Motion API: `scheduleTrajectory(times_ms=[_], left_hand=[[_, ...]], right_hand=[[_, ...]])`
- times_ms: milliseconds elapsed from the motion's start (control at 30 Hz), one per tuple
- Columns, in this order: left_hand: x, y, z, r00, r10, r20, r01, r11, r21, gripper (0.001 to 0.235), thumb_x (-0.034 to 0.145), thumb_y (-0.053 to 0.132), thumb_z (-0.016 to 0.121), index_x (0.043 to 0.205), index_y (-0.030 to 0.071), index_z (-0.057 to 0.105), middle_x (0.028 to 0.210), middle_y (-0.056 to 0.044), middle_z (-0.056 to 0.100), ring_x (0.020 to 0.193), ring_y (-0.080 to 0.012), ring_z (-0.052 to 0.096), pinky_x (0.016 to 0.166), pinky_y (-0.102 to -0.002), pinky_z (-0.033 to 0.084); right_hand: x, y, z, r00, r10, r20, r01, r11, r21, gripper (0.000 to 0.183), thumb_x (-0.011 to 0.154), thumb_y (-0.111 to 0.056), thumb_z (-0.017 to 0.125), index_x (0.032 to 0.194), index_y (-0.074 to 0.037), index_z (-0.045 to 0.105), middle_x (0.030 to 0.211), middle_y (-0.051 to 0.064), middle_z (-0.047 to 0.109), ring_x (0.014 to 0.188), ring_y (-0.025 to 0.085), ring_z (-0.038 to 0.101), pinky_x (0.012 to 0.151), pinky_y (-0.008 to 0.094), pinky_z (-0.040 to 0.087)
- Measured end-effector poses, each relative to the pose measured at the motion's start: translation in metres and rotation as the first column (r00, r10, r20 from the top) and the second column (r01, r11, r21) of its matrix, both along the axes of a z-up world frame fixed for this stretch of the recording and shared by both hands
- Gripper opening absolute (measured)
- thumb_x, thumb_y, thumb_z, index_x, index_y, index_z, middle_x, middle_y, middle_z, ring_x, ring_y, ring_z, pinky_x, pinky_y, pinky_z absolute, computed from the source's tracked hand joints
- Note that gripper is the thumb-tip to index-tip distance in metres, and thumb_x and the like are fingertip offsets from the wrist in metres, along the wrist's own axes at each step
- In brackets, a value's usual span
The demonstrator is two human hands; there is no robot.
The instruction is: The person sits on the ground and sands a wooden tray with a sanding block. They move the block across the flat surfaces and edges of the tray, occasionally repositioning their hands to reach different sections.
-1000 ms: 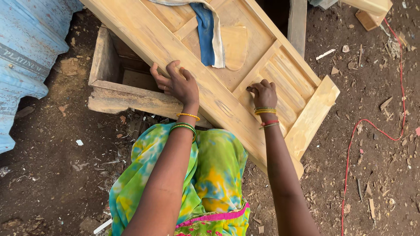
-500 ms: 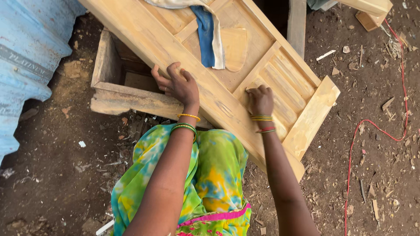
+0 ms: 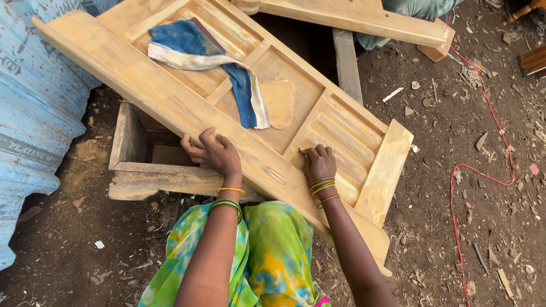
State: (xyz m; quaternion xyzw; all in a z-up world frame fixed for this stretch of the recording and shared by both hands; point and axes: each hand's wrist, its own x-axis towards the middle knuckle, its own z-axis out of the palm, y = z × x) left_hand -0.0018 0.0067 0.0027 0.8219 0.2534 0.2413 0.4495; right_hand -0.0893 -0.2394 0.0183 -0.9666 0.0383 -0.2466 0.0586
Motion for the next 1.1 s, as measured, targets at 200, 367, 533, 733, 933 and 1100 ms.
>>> scheduleTrajectory(times_ms=[200,367,533,733,933,1100], left_hand=[[0.001,0.001,0.004,0.999,-0.035,-0.034,0.035,0.999,-0.013,0.032,0.091,0.009,0.065,0.119,0.023,0.058,0.16,-0.016,0.018,0.13,-0.0454,0.038,0.093,-0.06,0.04],[-0.003,-0.001,-0.001,0.999,-0.009,-0.041,0.008,0.999,-0.035,0.028,0.093,0.009,0.065,0.116,0.024,0.059,0.159,-0.014,0.021,0.135,-0.0449,0.036,0.093,-0.06,0.04],[0.001,-0.002,0.002,1.0,-0.004,-0.013,0.003,1.0,-0.022,0.029,0.093,0.008,0.065,0.117,0.023,0.06,0.159,-0.015,0.02,0.136,-0.0456,0.035,0.093,-0.06,0.039],[-0.001,-0.001,0.004,0.999,-0.02,-0.043,0.017,0.998,-0.064,0.028,0.093,0.009,0.064,0.116,0.023,0.06,0.16,-0.015,0.02,0.135,-0.0448,0.035,0.094,-0.06,0.039],[0.001,-0.003,-0.003,1.0,-0.001,-0.026,0.0,1.0,-0.03,0.027,0.092,0.009,0.065,0.115,0.022,0.061,0.159,-0.017,0.02,0.134,-0.0465,0.034,0.096,-0.061,0.037],[-0.001,0.0,0.008,0.996,0.011,0.089,-0.014,0.999,0.04,0.03,0.09,0.009,0.064,0.118,0.02,0.061,0.159,-0.017,0.021,0.133,-0.0467,0.035,0.101,-0.063,0.037]], right_hand=[[0.031,-0.013,-0.026,0.993,-0.112,-0.038,0.113,0.993,0.044,0.007,0.091,-0.02,0.071,0.092,-0.014,0.075,0.09,0.005,0.062,0.088,0.031,0.057,0.077,0.042,0.05],[0.008,-0.029,-0.041,0.995,-0.052,-0.08,0.049,0.998,-0.039,0.007,0.091,-0.02,0.069,0.093,-0.016,0.075,0.092,0.004,0.065,0.089,0.03,0.059,0.077,0.044,0.051],[-0.049,-0.087,-0.037,0.956,-0.218,-0.195,0.204,0.975,-0.086,0.013,0.091,-0.029,0.07,0.094,-0.02,0.078,0.091,0.004,0.068,0.091,0.031,0.062,0.077,0.043,0.053],[-0.103,-0.149,-0.039,0.864,-0.383,-0.327,0.397,0.918,-0.025,0.018,0.087,-0.027,0.073,0.101,-0.018,0.08,0.094,0.008,0.07,0.088,0.037,0.062,0.08,0.045,0.053],[-0.024,-0.077,-0.063,0.972,-0.154,-0.179,0.187,0.964,0.191,0.016,0.089,-0.024,0.072,0.1,-0.014,0.078,0.093,0.011,0.068,0.091,0.036,0.061,0.08,0.047,0.051],[0.041,-0.031,-0.053,0.975,-0.131,-0.177,0.143,0.988,0.055,0.009,0.087,-0.019,0.072,0.092,-0.016,0.078,0.092,0.01,0.064,0.093,0.036,0.06,0.078,0.046,0.051]])
